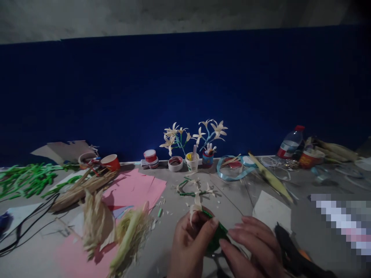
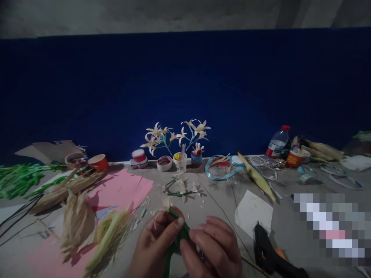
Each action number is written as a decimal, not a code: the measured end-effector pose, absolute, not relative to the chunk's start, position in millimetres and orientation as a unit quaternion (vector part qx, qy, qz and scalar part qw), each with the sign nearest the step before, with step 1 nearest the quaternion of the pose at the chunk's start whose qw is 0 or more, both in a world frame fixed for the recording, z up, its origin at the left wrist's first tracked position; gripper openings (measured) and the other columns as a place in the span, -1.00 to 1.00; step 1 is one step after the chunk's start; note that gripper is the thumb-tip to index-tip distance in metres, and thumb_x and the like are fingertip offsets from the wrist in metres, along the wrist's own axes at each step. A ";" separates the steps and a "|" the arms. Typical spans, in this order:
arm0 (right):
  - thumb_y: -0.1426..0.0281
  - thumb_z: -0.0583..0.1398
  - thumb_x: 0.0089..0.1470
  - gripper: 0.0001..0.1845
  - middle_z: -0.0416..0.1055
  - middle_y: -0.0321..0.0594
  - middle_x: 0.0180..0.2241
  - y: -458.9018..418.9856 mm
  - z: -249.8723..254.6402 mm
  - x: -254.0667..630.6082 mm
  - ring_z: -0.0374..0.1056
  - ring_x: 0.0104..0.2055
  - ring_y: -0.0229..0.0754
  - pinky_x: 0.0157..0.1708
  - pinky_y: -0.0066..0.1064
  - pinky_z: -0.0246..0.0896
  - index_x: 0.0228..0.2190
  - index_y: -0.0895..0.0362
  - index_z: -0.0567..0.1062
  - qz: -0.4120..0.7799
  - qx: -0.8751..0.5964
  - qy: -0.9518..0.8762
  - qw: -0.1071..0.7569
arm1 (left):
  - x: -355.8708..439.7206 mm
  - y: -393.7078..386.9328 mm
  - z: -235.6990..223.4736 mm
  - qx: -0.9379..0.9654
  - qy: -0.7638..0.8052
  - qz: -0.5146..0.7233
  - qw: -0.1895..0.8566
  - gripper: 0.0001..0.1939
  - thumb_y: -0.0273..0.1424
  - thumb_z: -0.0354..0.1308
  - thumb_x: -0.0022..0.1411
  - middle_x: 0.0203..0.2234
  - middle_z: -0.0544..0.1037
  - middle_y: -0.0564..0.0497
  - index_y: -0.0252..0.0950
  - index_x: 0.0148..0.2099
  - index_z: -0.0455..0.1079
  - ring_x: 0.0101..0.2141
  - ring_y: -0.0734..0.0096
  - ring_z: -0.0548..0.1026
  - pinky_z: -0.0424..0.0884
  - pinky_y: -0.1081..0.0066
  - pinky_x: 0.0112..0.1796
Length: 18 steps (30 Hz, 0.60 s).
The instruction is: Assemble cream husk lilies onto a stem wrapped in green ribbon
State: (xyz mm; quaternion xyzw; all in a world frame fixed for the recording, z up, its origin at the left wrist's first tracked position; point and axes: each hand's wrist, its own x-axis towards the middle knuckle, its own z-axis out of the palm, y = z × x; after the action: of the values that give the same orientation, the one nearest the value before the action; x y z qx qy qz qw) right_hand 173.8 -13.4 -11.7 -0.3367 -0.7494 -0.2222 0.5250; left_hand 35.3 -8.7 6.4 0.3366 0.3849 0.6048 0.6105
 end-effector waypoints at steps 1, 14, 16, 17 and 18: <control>0.57 0.29 -0.01 -0.77 0.47 -0.38 -0.40 -13.1 -9.1 173.2 0.42 -0.33 -0.26 -0.18 -0.34 0.47 -0.38 -0.04 0.54 -0.233 -0.326 -0.748 0.528 | 35.8 -9.0 7.6 0.330 0.385 0.608 0.611 -0.73 -0.33 0.40 -0.10 -0.65 0.33 0.14 -0.35 -0.53 0.38 -0.55 0.57 0.23 0.19 0.57 -0.50; 0.60 0.23 0.00 -0.84 0.43 -0.26 -0.45 -13.4 2.5 173.9 0.38 -0.38 -0.21 -0.28 -0.29 0.41 -0.45 0.12 0.56 -0.188 -0.287 -0.744 0.573 | 33.4 -12.6 2.1 0.401 0.413 0.594 0.562 -0.80 -0.33 0.34 -0.02 -0.63 0.32 0.13 -0.32 -0.48 0.41 -0.53 0.52 0.24 0.18 0.53 -0.47; 0.61 0.20 0.01 -0.83 0.44 -0.22 -0.43 -14.0 4.1 175.5 0.37 -0.36 -0.18 -0.29 -0.24 0.40 -0.41 0.13 0.55 -0.136 -0.284 -0.757 0.572 | 31.5 -12.5 1.8 0.436 0.408 0.597 0.536 -0.81 -0.34 0.32 0.01 -0.61 0.34 0.11 -0.32 -0.48 0.41 -0.50 0.49 0.27 0.21 0.52 -0.44; 0.61 0.19 0.02 -0.81 0.44 -0.20 -0.43 -14.5 4.4 176.2 0.37 -0.36 -0.16 -0.30 -0.22 0.39 -0.41 0.12 0.55 -0.109 -0.288 -0.759 0.574 | 30.7 -12.5 1.7 0.451 0.406 0.597 0.525 -0.81 -0.33 0.31 0.03 -0.59 0.36 0.10 -0.32 -0.48 0.41 -0.49 0.46 0.30 0.23 0.51 -0.42; 0.62 0.18 0.02 -0.80 0.43 -0.19 -0.43 -15.2 4.3 176.9 0.38 -0.36 -0.15 -0.31 -0.21 0.39 -0.41 0.11 0.54 -0.086 -0.290 -0.760 0.576 | 30.1 -12.6 1.6 0.464 0.405 0.596 0.515 -0.82 -0.33 0.30 0.04 -0.57 0.38 0.08 -0.31 -0.47 0.42 -0.47 0.44 0.32 0.24 0.50 -0.41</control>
State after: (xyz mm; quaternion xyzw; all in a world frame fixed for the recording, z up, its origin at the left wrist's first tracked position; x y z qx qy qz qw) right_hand 176.9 -15.2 4.3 -0.2901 -0.7595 -0.0862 0.5758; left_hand 30.1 -12.6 1.6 0.4641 0.4051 0.5959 0.5152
